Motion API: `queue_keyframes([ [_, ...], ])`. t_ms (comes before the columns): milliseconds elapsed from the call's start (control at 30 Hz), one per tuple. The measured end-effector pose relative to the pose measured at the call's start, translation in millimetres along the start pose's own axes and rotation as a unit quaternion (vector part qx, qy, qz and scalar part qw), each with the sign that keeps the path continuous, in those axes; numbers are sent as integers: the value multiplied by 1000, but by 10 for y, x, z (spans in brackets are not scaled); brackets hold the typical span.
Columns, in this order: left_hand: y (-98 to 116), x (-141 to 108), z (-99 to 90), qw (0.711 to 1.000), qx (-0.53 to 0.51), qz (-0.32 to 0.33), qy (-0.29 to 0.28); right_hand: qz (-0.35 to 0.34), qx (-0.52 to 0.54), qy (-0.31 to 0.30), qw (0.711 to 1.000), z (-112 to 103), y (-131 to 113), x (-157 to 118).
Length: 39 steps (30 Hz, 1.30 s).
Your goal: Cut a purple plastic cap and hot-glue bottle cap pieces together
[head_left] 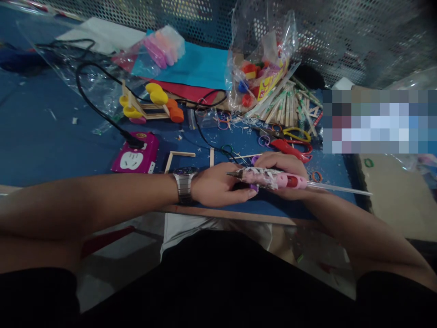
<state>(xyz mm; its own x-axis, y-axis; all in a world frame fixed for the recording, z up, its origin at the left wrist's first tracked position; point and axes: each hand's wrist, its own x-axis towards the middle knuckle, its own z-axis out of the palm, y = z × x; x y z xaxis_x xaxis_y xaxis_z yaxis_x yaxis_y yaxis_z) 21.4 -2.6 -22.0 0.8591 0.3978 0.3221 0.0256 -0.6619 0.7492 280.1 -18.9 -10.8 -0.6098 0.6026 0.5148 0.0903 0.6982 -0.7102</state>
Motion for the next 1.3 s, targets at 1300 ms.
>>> queue_keyframes([
  [1300,1,-19,3,998,56,-1,-10,24,-6,-63,998,-58,-39,56],
])
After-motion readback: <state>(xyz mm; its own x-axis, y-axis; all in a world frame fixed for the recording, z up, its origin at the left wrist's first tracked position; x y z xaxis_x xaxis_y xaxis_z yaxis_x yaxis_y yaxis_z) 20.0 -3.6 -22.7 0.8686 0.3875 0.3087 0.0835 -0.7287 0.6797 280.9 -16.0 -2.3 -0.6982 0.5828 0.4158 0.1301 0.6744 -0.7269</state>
